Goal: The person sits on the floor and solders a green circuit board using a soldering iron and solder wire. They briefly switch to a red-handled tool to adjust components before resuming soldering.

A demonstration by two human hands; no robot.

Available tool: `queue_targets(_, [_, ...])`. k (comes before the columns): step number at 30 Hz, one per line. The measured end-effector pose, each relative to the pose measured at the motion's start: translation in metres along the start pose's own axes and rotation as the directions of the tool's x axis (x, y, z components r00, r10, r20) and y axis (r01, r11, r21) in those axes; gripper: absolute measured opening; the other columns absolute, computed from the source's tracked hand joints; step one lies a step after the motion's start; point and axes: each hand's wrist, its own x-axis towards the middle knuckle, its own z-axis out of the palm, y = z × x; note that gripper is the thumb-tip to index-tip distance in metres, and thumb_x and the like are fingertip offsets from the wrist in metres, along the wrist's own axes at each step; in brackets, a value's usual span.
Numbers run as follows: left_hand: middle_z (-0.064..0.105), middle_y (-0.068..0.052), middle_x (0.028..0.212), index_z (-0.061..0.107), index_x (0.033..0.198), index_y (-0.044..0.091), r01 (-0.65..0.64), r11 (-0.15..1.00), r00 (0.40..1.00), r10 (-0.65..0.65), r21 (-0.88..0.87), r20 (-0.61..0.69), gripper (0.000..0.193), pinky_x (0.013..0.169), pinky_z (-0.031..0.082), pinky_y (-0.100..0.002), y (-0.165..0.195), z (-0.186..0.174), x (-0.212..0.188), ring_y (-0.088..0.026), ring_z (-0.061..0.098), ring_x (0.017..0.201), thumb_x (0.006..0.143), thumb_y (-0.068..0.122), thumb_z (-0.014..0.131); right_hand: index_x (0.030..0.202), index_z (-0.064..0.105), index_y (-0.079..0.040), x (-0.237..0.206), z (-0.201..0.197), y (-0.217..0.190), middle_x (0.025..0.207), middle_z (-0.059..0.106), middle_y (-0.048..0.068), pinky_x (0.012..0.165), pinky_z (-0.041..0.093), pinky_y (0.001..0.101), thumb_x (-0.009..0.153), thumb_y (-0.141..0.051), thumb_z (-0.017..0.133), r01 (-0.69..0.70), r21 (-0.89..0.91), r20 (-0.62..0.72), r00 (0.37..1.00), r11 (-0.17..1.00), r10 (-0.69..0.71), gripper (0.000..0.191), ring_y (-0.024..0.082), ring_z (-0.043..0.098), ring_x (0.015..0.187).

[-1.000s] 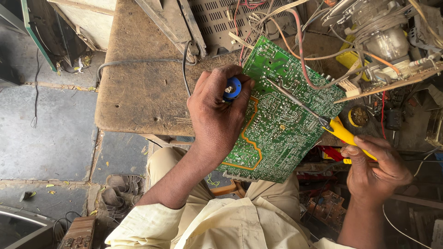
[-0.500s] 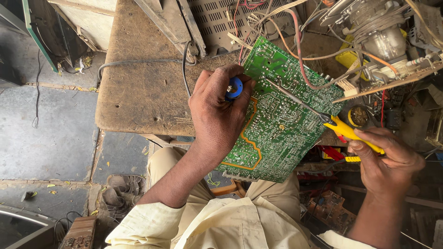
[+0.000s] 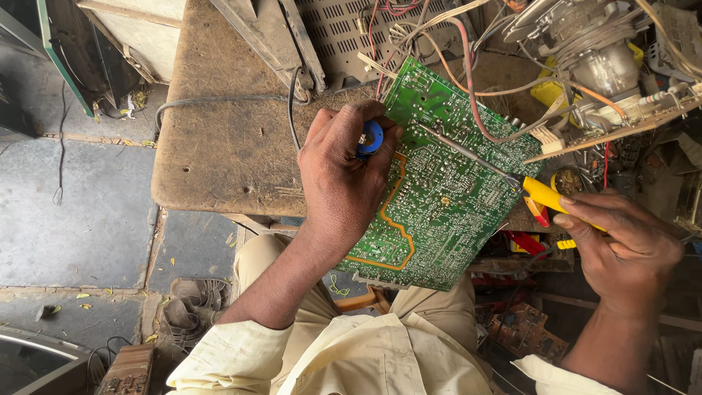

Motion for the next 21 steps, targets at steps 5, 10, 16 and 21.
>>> queue_targets(5, [0.073, -0.003, 0.096, 0.067, 0.109, 0.006, -0.027, 1.0, 1.0, 0.027, 0.002, 0.011, 0.025, 0.08, 0.054, -0.034, 0.0, -0.001, 0.001, -0.02, 0.064, 0.087, 0.091, 0.008, 0.084, 0.111, 0.072, 0.002, 0.001, -0.002, 0.003, 0.108, 0.074, 0.016, 0.085, 0.06, 0.0249, 0.093, 0.006, 0.08, -0.069, 0.099, 0.019, 0.998, 0.993, 0.068, 0.02, 0.017, 0.073, 0.097])
queue_targets(10, [0.073, -0.003, 0.095, 0.067, 0.109, 0.007, -0.024, 1.0, 0.999, 0.024, 0.019, 0.032, 0.027, 0.08, 0.054, -0.034, 0.0, -0.002, 0.002, -0.021, 0.063, 0.087, 0.089, 0.008, 0.084, 0.111, 0.073, 0.001, 0.003, -0.006, 0.007, 0.107, 0.074, 0.016, 0.083, 0.06, 0.024, 0.093, 0.004, 0.08, -0.086, 0.114, 0.051, 0.995, 0.99, 0.08, 0.019, 0.017, 0.073, 0.095])
queue_targets(16, [0.072, -0.004, 0.096, 0.066, 0.111, 0.008, -0.044, 0.999, 0.998, 0.043, 0.028, 0.043, 0.026, 0.078, 0.053, -0.035, 0.001, -0.002, 0.003, -0.023, 0.061, 0.086, 0.091, 0.008, 0.083, 0.112, 0.074, 0.0, 0.007, -0.008, 0.002, 0.107, 0.074, 0.016, 0.081, 0.059, 0.0242, 0.091, 0.004, 0.081, -0.067, 0.029, 0.056, 0.996, 0.997, 0.065, 0.023, 0.018, 0.074, 0.094])
queue_targets(21, [0.072, -0.004, 0.098, 0.065, 0.113, 0.008, -0.066, 0.996, 0.996, 0.063, 0.056, 0.057, 0.027, 0.079, 0.051, -0.037, 0.0, -0.002, 0.003, -0.024, 0.059, 0.086, 0.091, 0.007, 0.082, 0.114, 0.073, 0.001, 0.008, -0.01, -0.004, 0.107, 0.074, 0.017, 0.083, 0.059, 0.0266, 0.09, 0.005, 0.081, 0.011, -0.055, 0.066, 0.998, 0.998, -0.008, 0.025, 0.02, 0.073, 0.096])
